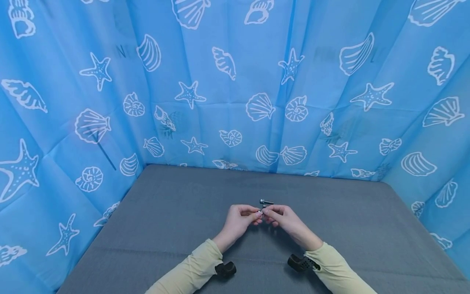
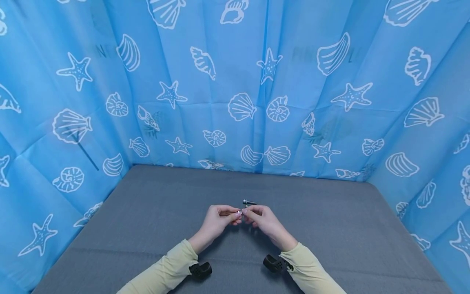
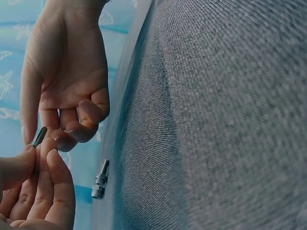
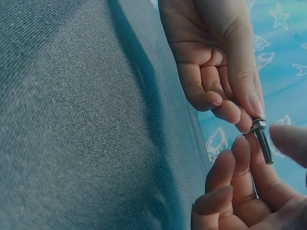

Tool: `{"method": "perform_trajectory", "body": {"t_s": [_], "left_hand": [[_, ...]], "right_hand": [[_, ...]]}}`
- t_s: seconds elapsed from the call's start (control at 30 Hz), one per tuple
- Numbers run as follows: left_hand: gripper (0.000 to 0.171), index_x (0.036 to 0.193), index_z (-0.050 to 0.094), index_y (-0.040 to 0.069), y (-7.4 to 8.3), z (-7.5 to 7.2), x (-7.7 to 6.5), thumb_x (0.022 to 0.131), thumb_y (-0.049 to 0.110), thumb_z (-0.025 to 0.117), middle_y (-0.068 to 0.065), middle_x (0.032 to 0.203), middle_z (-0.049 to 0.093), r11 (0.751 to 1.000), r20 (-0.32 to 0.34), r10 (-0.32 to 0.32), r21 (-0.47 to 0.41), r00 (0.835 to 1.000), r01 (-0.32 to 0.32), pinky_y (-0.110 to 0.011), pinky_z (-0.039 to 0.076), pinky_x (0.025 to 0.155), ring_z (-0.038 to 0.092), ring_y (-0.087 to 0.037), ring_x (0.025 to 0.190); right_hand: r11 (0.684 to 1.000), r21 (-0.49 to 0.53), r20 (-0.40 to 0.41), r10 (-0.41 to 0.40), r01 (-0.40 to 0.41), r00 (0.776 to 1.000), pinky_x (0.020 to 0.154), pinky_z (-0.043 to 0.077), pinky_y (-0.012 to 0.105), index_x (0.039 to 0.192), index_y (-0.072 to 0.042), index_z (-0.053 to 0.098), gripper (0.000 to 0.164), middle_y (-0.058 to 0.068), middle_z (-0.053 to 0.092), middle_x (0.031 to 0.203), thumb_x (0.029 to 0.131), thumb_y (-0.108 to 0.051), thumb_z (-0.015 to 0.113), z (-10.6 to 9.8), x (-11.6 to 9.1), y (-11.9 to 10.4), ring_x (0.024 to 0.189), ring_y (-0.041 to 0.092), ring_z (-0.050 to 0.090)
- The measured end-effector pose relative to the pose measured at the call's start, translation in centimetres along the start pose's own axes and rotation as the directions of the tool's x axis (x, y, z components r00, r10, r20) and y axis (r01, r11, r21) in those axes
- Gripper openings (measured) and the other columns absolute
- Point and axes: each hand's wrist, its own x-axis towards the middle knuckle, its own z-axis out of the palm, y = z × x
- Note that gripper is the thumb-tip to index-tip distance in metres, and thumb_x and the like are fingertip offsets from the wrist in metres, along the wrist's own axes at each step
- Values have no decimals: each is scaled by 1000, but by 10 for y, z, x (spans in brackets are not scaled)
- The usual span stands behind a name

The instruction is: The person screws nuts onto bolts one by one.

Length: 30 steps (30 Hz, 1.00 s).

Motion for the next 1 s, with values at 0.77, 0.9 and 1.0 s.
{"method": "perform_trajectory", "body": {"t_s": [0.77,0.9,1.0], "left_hand": [[11,96,72,-4,4,1,-1,87,0,68,-13,83,71,999,-14,-33,13,999,33,-35,59,67,70,-26,75],[11,96,71,-8,18,3,-7,87,-3,66,-17,84,71,999,-11,-32,15,999,32,-39,58,69,70,-30,76],[12,97,70,-9,28,4,-11,88,-3,66,-18,85,71,1000,-6,-26,17,1000,26,-42,58,71,70,-33,78]], "right_hand": [[1000,-1,-30,-21,21,999,74,49,36,114,2,60,33,8,65,103,92,-21,66,1,2,4,85,18,58],[1000,-17,-30,-11,11,999,76,49,37,114,1,61,32,8,66,104,92,-23,66,0,2,5,86,19,58],[999,-30,-26,-18,17,999,75,49,37,114,2,62,34,9,66,104,93,-24,65,0,2,5,87,21,58]]}}
